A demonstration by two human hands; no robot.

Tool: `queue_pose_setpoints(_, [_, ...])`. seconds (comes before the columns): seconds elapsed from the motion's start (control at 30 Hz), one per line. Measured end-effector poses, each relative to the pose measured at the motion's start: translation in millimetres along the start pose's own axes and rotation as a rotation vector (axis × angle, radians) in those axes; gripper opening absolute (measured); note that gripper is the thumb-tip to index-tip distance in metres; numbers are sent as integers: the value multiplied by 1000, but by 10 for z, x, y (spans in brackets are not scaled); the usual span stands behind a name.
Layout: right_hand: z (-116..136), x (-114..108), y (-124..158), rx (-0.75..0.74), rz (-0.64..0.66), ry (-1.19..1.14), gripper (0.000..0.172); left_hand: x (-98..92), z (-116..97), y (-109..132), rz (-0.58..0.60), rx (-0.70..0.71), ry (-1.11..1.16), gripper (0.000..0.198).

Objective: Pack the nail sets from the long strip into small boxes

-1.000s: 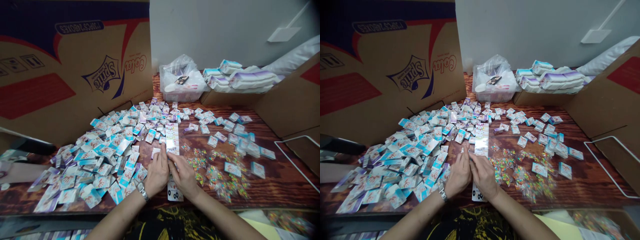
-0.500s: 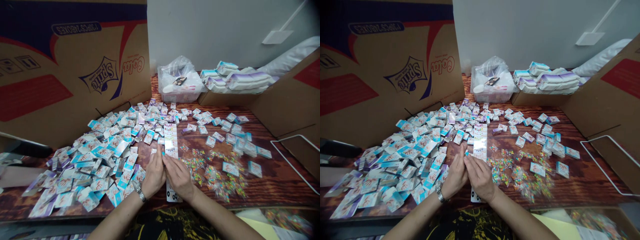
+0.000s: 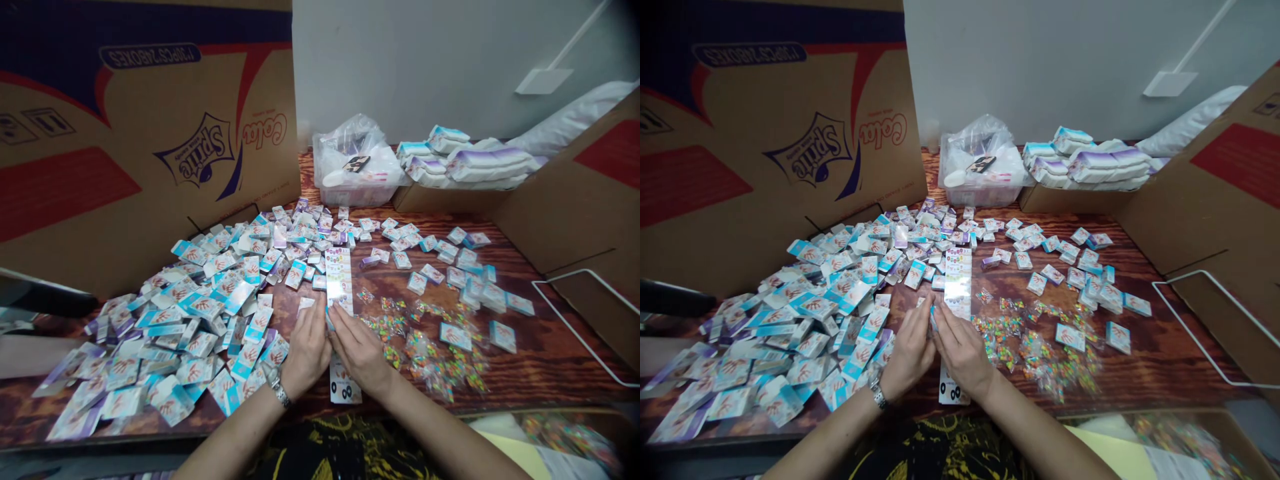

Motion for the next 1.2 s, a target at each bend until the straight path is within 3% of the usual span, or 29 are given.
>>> queue_pose_setpoints(0.13, [-16, 12, -42, 139, 97, -178, 39, -29, -24, -53, 18, -4, -69, 74])
queue_pose_setpoints(0.2, [-186, -32, -88, 263, 110, -236, 35, -36, -43, -89, 62, 4, -70, 72])
queue_pose_setpoints(0.3, [-802, -234, -121, 544, 12, -137, 35, -23, -28, -72, 104, -9, -64, 71])
queue_pose_setpoints(0.37, [-1312, -419, -104, 734, -24, 94, 38, 34, 11, 3, 128, -34, -77, 61])
queue_pose_setpoints(0.43, [-1681, -549, -109, 787, -8, 295, 38, 153, 35, 106, 202, -15, -83, 46])
queue_pose_setpoints(0.5, [-1805, -550, -161, 696, 1, 393, 40, 289, 40, 202, 281, 6, -96, 40])
queue_pose_setpoints(0.57, [-1683, -352, -245, 449, 118, 416, 47, 395, 29, 265, 333, 23, -122, 39])
queue_pose_setpoints(0.67, [-1317, 138, -301, 74, 457, 335, 60, 455, 11, 295, 366, 34, -172, 40])
queue_pose_setpoints(0.77, [-1096, 443, -297, -40, 627, 315, 65, 441, 16, 295, 384, 33, -204, 43])
queue_pose_setpoints(1.0, [-973, 480, -201, -63, 527, 256, 28, 471, 70, 339, 350, 5, -132, 44])
queue_pose_setpoints(1.1, [-850, 392, -175, -36, 462, 216, 18, 425, 103, 301, 247, -34, -47, 53])
queue_pose_setpoints(1.2, [-626, 146, -260, -21, 437, 43, 18, 266, 182, 173, 95, -123, 89, 68])
Point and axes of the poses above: each hand's wrist, its own y-axis away from the middle knuckle, its own x-axis out of the palm, z = x × y, the point moved 4 cm from there along -y, towards the middle knuckle, and after that the axes turned 8 degrees about x, right-handed, at the moved point
